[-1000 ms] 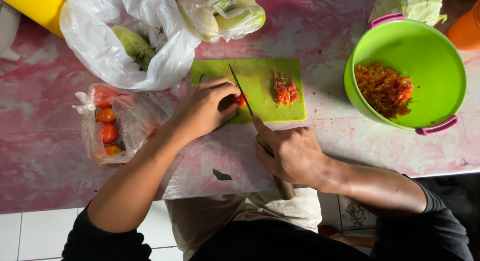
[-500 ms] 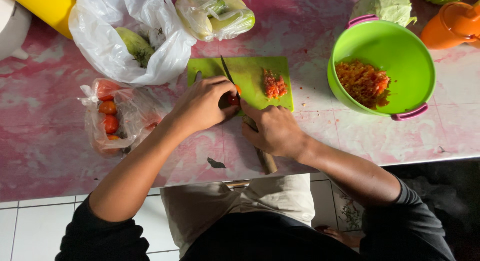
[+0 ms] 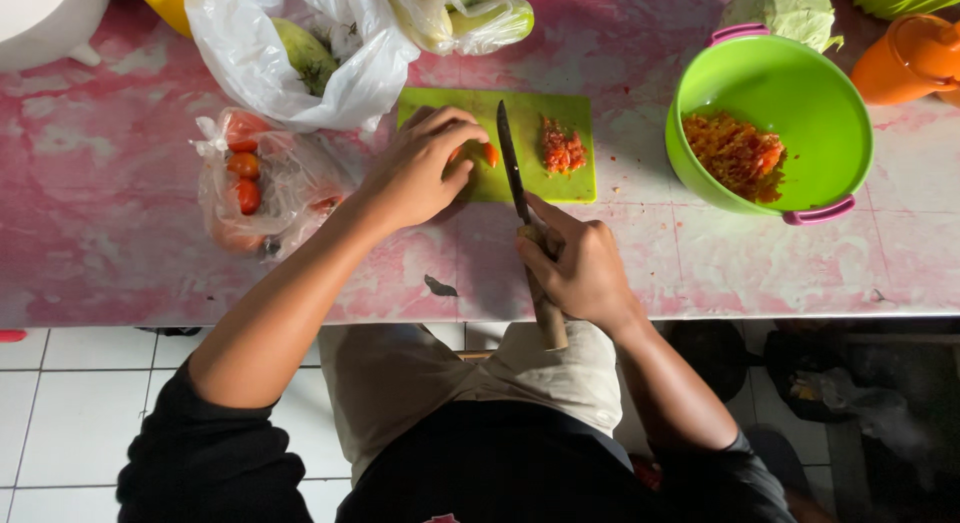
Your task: The person dices tomatoes and small peppers with a knife on a cutting board and transfers the pieces into a green bowl.
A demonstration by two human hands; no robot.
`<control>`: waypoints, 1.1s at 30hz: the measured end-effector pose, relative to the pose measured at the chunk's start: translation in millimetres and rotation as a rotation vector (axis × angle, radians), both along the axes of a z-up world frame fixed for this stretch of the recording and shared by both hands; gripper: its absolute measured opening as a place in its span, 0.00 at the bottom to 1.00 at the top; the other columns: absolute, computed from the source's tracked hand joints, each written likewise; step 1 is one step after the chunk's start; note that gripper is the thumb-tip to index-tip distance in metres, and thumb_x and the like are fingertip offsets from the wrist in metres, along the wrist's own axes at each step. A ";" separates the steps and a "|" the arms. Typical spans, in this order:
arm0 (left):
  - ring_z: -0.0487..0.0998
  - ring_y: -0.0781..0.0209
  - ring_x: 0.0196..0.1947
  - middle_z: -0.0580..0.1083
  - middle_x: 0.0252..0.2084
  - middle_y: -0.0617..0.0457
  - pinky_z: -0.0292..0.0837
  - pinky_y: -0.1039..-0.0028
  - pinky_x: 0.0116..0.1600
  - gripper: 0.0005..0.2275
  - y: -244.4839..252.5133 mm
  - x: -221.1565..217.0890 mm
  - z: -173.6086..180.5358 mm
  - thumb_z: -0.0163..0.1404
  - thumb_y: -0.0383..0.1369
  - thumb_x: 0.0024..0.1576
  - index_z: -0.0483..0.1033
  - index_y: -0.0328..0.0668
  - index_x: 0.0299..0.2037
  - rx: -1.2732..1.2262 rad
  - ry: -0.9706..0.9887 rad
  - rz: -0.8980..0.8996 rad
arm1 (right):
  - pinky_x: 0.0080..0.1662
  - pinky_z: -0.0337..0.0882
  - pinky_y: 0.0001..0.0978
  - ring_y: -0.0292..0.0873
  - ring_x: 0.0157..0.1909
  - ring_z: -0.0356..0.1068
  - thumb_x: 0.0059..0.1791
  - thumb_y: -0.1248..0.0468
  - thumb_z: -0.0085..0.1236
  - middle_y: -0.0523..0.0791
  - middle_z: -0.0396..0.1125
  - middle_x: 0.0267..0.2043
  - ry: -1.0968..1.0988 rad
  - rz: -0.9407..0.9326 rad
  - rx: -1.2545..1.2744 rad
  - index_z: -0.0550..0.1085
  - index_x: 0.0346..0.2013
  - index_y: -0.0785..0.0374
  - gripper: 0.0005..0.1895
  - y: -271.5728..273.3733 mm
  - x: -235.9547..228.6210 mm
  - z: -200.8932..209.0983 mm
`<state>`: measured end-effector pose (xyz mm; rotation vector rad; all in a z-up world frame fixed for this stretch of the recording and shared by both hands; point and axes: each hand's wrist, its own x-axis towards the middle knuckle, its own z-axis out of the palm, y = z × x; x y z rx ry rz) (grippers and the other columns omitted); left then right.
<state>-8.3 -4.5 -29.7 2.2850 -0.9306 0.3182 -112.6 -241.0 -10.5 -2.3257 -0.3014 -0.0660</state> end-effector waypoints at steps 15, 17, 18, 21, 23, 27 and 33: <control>0.76 0.57 0.42 0.78 0.34 0.57 0.65 0.60 0.55 0.04 -14.1 0.4 -21.0 0.60 0.30 0.60 0.78 0.42 0.38 -0.101 -0.037 0.025 | 0.26 0.65 0.30 0.36 0.16 0.63 0.47 0.65 0.63 0.48 0.64 0.16 -0.137 0.011 0.152 0.72 0.63 0.69 0.29 1.8 -8.6 -19.2; 0.75 0.56 0.41 0.77 0.34 0.56 0.64 0.59 0.55 0.04 -14.2 0.7 -21.4 0.60 0.30 0.59 0.78 0.42 0.37 -0.097 -0.054 0.020 | 0.26 0.65 0.31 0.36 0.16 0.62 0.47 0.65 0.63 0.48 0.64 0.16 -0.137 0.012 0.153 0.72 0.63 0.69 0.29 1.4 -9.2 -19.6; 0.75 0.55 0.41 0.77 0.34 0.55 0.64 0.58 0.55 0.03 -14.1 1.8 -21.5 0.60 0.30 0.59 0.79 0.42 0.37 -0.092 -0.078 0.014 | 0.26 0.65 0.31 0.37 0.16 0.62 0.47 0.65 0.63 0.48 0.64 0.16 -0.143 0.013 0.154 0.72 0.63 0.69 0.29 1.1 -9.0 -19.5; 0.73 0.52 0.43 0.76 0.37 0.53 0.64 0.60 0.53 0.03 -13.2 5.0 -23.1 0.60 0.30 0.60 0.79 0.41 0.37 -0.078 -0.125 -0.010 | 0.26 0.65 0.32 0.38 0.15 0.62 0.47 0.65 0.63 0.48 0.64 0.16 -0.127 0.023 0.157 0.71 0.63 0.70 0.30 0.2 -9.8 -19.4; 0.73 0.51 0.43 0.76 0.37 0.53 0.64 0.59 0.54 0.03 -13.2 5.1 -24.6 0.60 0.29 0.59 0.79 0.41 0.36 -0.085 -0.136 -0.008 | 0.26 0.65 0.32 0.39 0.15 0.63 0.47 0.65 0.63 0.49 0.64 0.16 -0.139 0.029 0.145 0.72 0.63 0.70 0.30 -0.4 -9.9 -19.0; 0.73 0.52 0.43 0.76 0.36 0.53 0.64 0.59 0.54 0.03 -12.8 6.4 -23.8 0.59 0.28 0.59 0.78 0.40 0.36 -0.102 -0.140 -0.015 | 0.26 0.66 0.34 0.42 0.15 0.64 0.47 0.64 0.64 0.50 0.64 0.16 -0.142 0.030 0.122 0.72 0.62 0.70 0.29 -0.4 -10.1 -18.3; 0.73 0.54 0.43 0.76 0.35 0.55 0.63 0.62 0.53 0.04 -12.2 0.4 -14.3 0.58 0.27 0.55 0.76 0.41 0.36 -0.085 -0.065 -0.036 | 0.27 0.67 0.34 0.41 0.16 0.65 0.46 0.63 0.64 0.49 0.66 0.17 -0.128 0.016 0.142 0.72 0.61 0.70 0.29 -0.5 -10.9 -17.1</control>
